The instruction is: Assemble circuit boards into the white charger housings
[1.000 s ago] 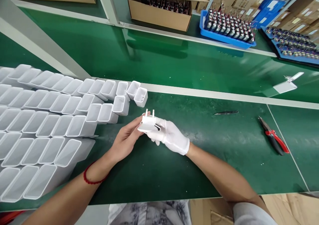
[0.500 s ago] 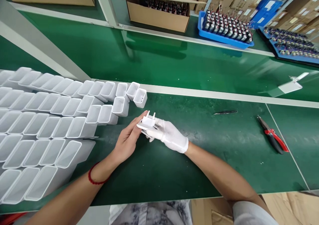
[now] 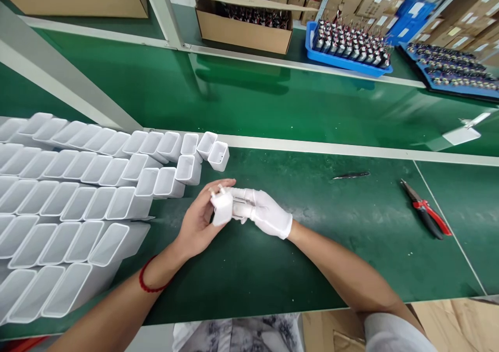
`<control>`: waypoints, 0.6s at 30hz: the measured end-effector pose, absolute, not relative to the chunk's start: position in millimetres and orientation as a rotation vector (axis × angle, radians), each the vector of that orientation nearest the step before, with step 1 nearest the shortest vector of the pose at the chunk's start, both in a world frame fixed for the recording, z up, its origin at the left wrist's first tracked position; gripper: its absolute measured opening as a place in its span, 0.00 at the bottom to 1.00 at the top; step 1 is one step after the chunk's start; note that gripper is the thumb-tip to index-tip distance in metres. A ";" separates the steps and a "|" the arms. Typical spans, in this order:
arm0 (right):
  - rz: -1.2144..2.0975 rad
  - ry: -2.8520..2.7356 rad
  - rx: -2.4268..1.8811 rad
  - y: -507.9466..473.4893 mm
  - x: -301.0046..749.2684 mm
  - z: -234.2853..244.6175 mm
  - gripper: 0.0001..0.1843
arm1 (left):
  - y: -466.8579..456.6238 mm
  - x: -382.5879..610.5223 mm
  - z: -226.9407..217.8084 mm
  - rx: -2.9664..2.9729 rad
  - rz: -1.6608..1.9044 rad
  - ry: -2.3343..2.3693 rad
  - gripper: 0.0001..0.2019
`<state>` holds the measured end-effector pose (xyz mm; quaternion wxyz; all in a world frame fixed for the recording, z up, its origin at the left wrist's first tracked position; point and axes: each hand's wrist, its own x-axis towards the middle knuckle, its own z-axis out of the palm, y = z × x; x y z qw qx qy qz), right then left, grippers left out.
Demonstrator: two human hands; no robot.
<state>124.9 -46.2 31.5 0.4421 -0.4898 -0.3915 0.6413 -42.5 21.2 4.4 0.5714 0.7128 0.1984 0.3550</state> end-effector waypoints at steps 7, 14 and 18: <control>1.020 -1.586 -1.721 -48.2 130.9 41.4 0.23 | 19.0 -39.0 3.4 1.398 0.705 0.683 0.18; 0.265 -1.920 -1.779 -61.5 141.2 53.7 0.16 | 25.5 -37.2 2.4 1.517 0.643 0.779 0.17; 0.193 -2.326 -1.761 -70.6 136.7 57.8 0.18 | 27.0 -36.6 6.5 1.566 0.626 0.800 0.14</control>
